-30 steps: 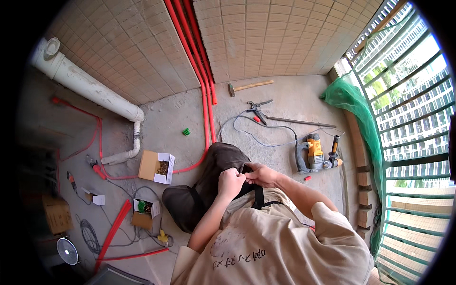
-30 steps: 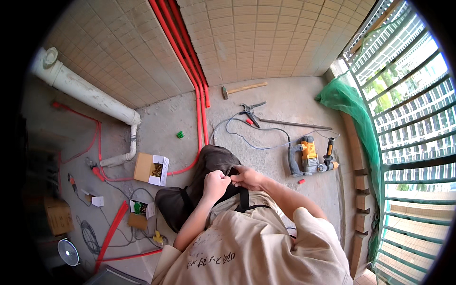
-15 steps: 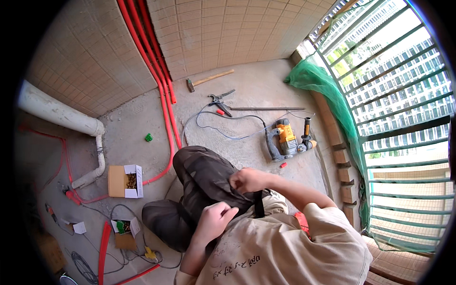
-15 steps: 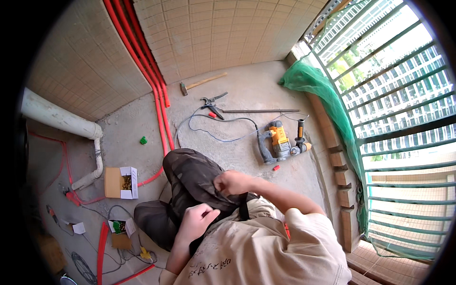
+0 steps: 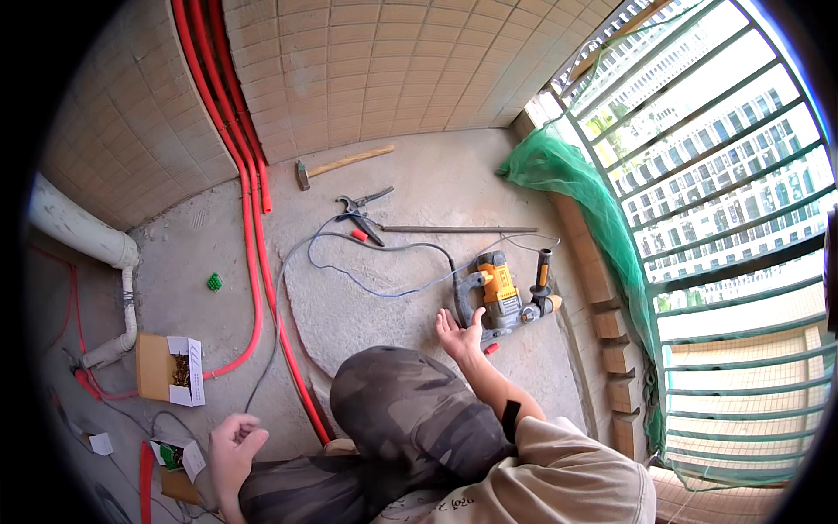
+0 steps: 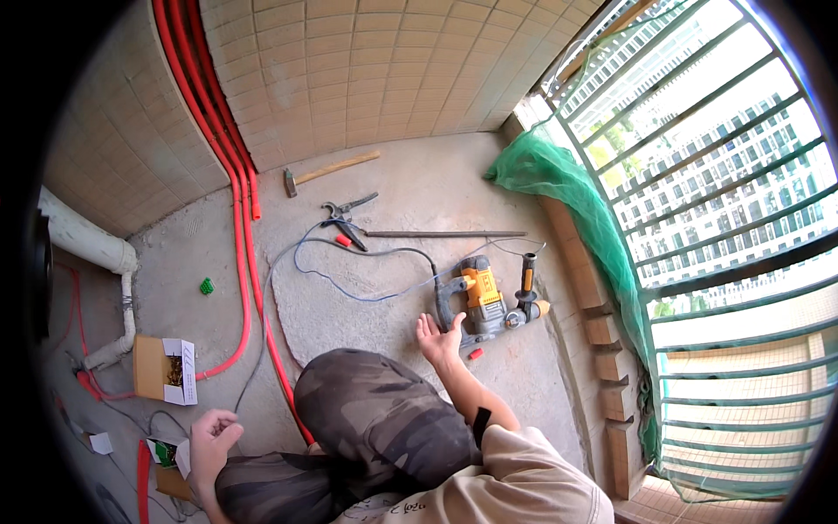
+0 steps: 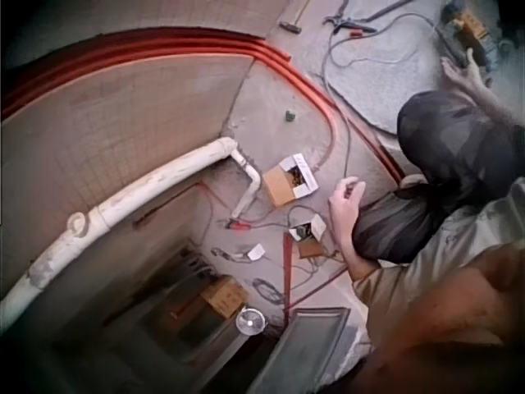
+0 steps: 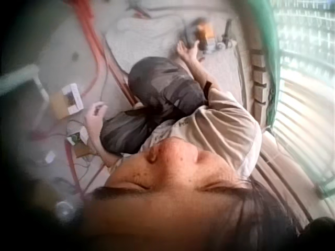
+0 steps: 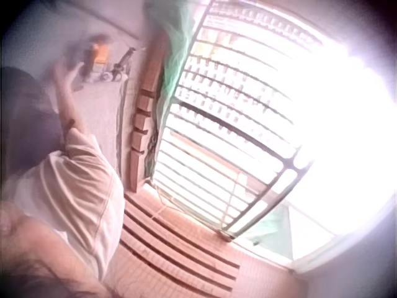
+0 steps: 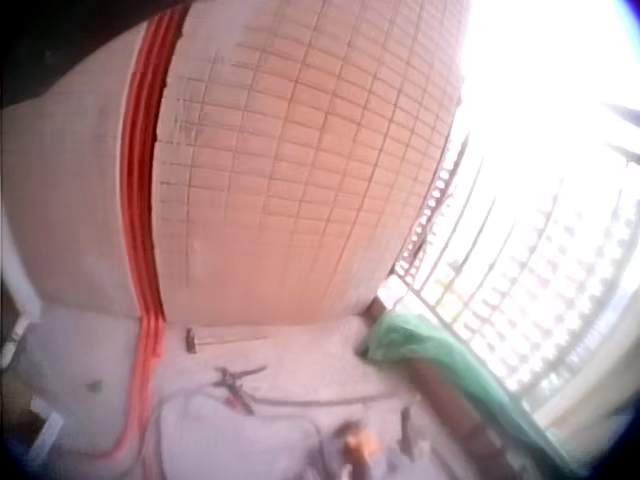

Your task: The person installs red pipes on a concrete floor by first positioning them, then using a power drill to create holes in the floor. They subsequently use a hammer to secure the pipes with nails and clips.

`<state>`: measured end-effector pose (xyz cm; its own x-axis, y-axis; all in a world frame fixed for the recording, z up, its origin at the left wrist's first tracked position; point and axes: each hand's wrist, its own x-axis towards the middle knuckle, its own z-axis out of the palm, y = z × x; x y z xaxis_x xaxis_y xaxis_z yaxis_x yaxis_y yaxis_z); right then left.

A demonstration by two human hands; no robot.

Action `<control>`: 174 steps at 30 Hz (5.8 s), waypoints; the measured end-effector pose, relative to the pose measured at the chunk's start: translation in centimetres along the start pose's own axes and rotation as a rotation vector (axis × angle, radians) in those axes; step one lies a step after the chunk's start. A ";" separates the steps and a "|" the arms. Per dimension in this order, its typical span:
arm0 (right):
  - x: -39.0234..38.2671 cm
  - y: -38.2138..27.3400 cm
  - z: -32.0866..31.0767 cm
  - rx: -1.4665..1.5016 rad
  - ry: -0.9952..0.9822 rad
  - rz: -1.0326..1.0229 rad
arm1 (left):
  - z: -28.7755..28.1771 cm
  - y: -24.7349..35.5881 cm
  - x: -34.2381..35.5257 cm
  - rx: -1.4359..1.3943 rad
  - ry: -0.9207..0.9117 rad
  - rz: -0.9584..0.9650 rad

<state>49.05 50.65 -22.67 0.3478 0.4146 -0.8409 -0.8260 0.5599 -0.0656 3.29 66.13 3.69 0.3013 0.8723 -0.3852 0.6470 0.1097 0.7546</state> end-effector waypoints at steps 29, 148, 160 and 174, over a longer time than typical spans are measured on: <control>-30.0 -14.7 11.7 -1.379 -0.230 -1.061 | 13.9 -17.4 8.0 0.766 0.058 0.172; -17.3 25.3 34.2 -2.932 -1.050 -0.069 | 22.9 -0.6 20.4 -1.818 0.210 -0.449; -19.6 30.7 33.9 -3.033 -1.190 -0.043 | 22.6 -0.2 21.1 -1.977 0.367 -0.427; -20.8 34.2 31.4 -3.057 -1.212 -0.008 | 21.9 -0.8 21.0 -2.051 0.414 -0.455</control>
<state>27.50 83.72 9.43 -0.3314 0.6486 -0.6851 0.8921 -0.0210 -0.4514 24.43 73.87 -16.67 0.0687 0.6385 -0.7666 -0.9532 0.2688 0.1385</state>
